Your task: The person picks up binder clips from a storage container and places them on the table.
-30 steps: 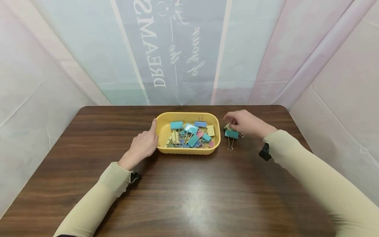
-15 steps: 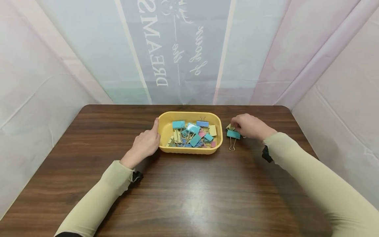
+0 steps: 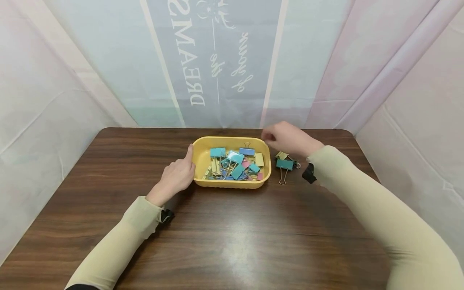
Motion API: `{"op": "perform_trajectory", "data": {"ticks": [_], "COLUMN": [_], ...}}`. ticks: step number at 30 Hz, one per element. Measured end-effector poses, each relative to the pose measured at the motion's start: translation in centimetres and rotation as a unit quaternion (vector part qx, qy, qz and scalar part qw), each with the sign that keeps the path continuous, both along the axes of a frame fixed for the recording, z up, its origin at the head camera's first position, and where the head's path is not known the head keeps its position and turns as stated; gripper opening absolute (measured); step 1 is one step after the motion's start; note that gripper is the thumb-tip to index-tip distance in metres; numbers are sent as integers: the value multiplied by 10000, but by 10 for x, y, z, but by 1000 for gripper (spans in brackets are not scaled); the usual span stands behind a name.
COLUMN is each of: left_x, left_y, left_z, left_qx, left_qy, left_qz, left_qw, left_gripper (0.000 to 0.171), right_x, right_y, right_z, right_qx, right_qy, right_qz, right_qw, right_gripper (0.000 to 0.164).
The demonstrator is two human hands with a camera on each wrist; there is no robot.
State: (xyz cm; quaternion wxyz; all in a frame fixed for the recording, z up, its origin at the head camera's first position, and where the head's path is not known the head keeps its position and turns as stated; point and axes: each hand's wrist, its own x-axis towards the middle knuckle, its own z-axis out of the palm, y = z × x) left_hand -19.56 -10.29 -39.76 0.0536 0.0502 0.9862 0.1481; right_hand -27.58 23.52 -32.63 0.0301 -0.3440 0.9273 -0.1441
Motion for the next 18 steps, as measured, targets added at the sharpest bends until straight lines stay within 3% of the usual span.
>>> {"op": "perform_trajectory", "data": {"ticks": [4, 9, 18], "left_x": [0, 0, 0], "left_y": [0, 1, 1], "left_z": [0, 0, -2], "left_qx": [11, -14, 1], "left_qy": [7, 11, 45], "left_qz": [-18, -22, -49], "left_qw": [10000, 10000, 10000], "left_gripper": [66, 66, 65], "right_x": [-4, -9, 4], "right_y": [-29, -67, -136], "right_z": [10, 10, -12], "right_qx": [-29, 37, 805], "right_qy": [19, 125, 110], "right_qz": [311, 746, 1626], "right_qw": [9995, 9971, 9834], "right_gripper": [11, 12, 14]}}
